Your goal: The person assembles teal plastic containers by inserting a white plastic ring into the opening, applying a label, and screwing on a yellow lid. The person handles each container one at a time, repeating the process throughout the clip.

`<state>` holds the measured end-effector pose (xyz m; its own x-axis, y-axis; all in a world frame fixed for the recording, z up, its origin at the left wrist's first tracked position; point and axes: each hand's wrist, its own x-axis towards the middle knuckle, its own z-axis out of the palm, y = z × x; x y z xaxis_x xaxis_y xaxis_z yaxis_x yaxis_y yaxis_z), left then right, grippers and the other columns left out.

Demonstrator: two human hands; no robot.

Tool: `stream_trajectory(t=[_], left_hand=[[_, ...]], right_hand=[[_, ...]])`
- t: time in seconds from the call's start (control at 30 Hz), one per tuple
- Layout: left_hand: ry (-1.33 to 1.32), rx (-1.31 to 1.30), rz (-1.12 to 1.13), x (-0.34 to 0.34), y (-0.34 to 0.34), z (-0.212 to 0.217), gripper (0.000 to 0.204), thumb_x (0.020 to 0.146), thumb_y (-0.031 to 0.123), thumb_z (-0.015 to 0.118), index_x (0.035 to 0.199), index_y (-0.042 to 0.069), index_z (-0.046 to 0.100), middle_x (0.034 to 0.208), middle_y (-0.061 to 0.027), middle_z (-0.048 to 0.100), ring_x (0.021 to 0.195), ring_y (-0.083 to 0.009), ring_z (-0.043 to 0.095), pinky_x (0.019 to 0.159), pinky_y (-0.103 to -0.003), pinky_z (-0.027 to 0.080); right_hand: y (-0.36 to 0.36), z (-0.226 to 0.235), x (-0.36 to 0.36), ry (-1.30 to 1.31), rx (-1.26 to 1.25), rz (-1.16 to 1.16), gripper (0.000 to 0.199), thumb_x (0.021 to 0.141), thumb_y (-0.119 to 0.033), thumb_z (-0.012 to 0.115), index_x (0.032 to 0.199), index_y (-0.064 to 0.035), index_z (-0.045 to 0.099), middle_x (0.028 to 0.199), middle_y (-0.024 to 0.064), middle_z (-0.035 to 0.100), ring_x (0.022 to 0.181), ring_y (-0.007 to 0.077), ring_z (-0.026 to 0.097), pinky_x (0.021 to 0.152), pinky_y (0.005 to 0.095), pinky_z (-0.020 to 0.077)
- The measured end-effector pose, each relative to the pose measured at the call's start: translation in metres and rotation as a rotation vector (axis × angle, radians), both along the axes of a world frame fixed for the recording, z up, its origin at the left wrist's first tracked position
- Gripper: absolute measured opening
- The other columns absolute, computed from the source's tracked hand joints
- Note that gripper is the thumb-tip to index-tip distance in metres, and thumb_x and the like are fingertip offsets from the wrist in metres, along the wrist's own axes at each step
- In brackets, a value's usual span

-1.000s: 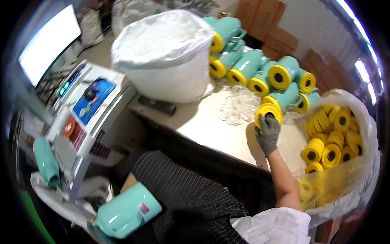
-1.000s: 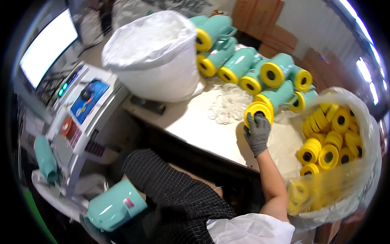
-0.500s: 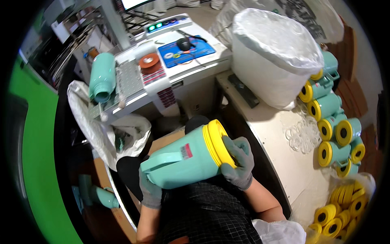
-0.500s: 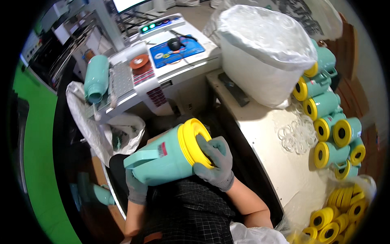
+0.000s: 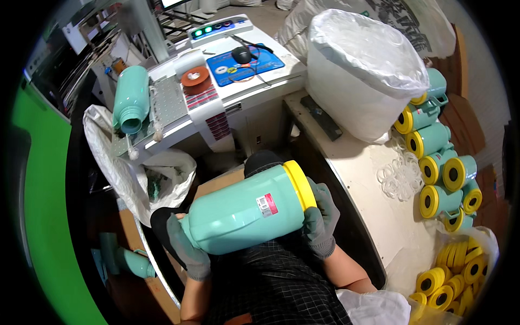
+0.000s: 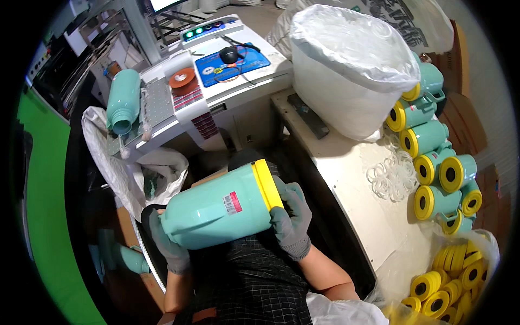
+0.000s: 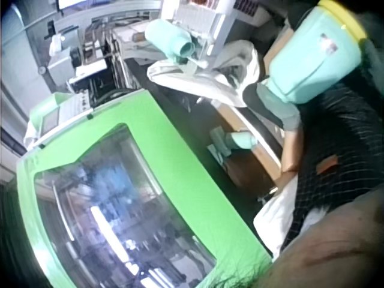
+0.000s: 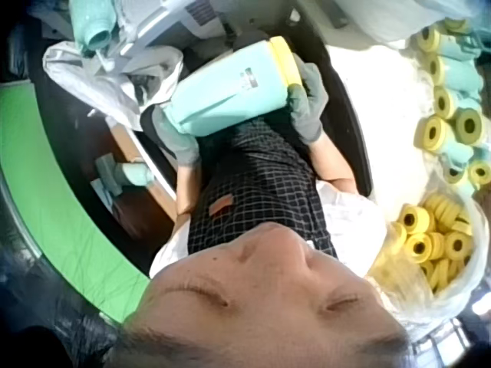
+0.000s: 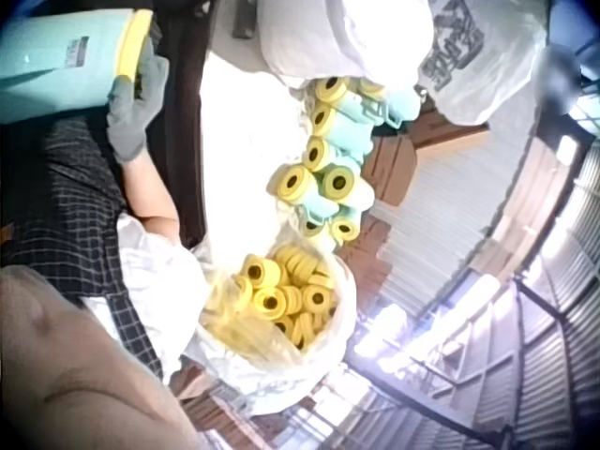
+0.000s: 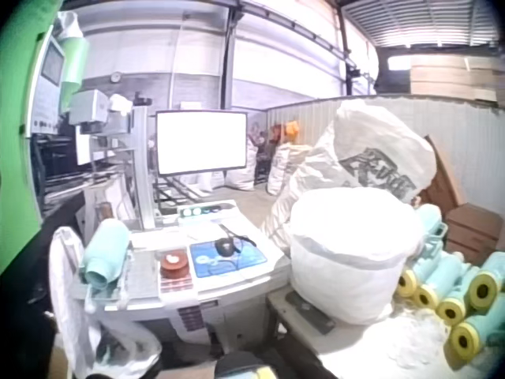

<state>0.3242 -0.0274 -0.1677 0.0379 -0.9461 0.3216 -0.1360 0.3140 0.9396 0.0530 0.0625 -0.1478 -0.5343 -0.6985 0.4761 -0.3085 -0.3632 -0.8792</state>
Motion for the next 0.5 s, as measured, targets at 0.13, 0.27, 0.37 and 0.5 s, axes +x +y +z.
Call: stream_trajectory(t=[0.13, 0.27, 0.37, 0.5], left_hand=[[-0.532, -0.313, 0.056, 0.0, -0.006, 0.034, 0.035, 0.108, 0.03, 0.041, 0.114, -0.002, 0.056, 0.108, -0.0078, 0.058, 0.102, -0.0178, 0.056, 0.094, -0.033, 0.045], [-0.099, -0.123, -0.041, -0.012, -0.001, 0.035, 0.041, 0.099, 0.033, 0.052, 0.118, -0.003, 0.056, 0.113, -0.0146, 0.056, 0.101, -0.0261, 0.054, 0.091, -0.04, 0.044], [-0.245, -0.372, -0.212, -0.03, 0.004, 0.051, 0.05, 0.098, 0.042, 0.058, 0.122, -0.002, 0.055, 0.115, -0.0166, 0.055, 0.102, -0.0282, 0.054, 0.091, -0.043, 0.045], [-0.172, -0.561, -0.455, -0.045, 0.001, 0.058, 0.053, 0.101, 0.044, 0.054, 0.136, 0.004, 0.051, 0.131, -0.017, 0.054, 0.117, -0.0302, 0.055, 0.102, -0.046, 0.045]], right_hand=[[0.004, 0.002, 0.001, -0.125, 0.176, -0.067, 0.062, 0.108, -0.046, 0.05, 0.133, 0.0092, 0.062, 0.104, 0.0087, 0.067, 0.091, 0.0153, 0.062, 0.084, 0.0309, 0.0503], [0.014, -0.012, -0.009, -0.276, 0.229, -0.045, 0.055, 0.109, -0.045, 0.048, 0.117, 0.0065, 0.066, 0.102, 0.0091, 0.07, 0.091, 0.0164, 0.067, 0.082, 0.0313, 0.0552], [0.03, -0.065, -0.026, -0.529, 0.259, -0.022, 0.045, 0.11, -0.039, 0.048, 0.11, 0.0015, 0.066, 0.102, 0.0088, 0.07, 0.089, 0.0179, 0.068, 0.082, 0.033, 0.0566], [0.029, -0.044, -0.043, -1.075, 0.109, 0.133, 0.036, 0.11, -0.037, 0.052, 0.114, -0.0048, 0.068, 0.1, 0.005, 0.071, 0.09, 0.013, 0.066, 0.083, 0.0316, 0.0576]])
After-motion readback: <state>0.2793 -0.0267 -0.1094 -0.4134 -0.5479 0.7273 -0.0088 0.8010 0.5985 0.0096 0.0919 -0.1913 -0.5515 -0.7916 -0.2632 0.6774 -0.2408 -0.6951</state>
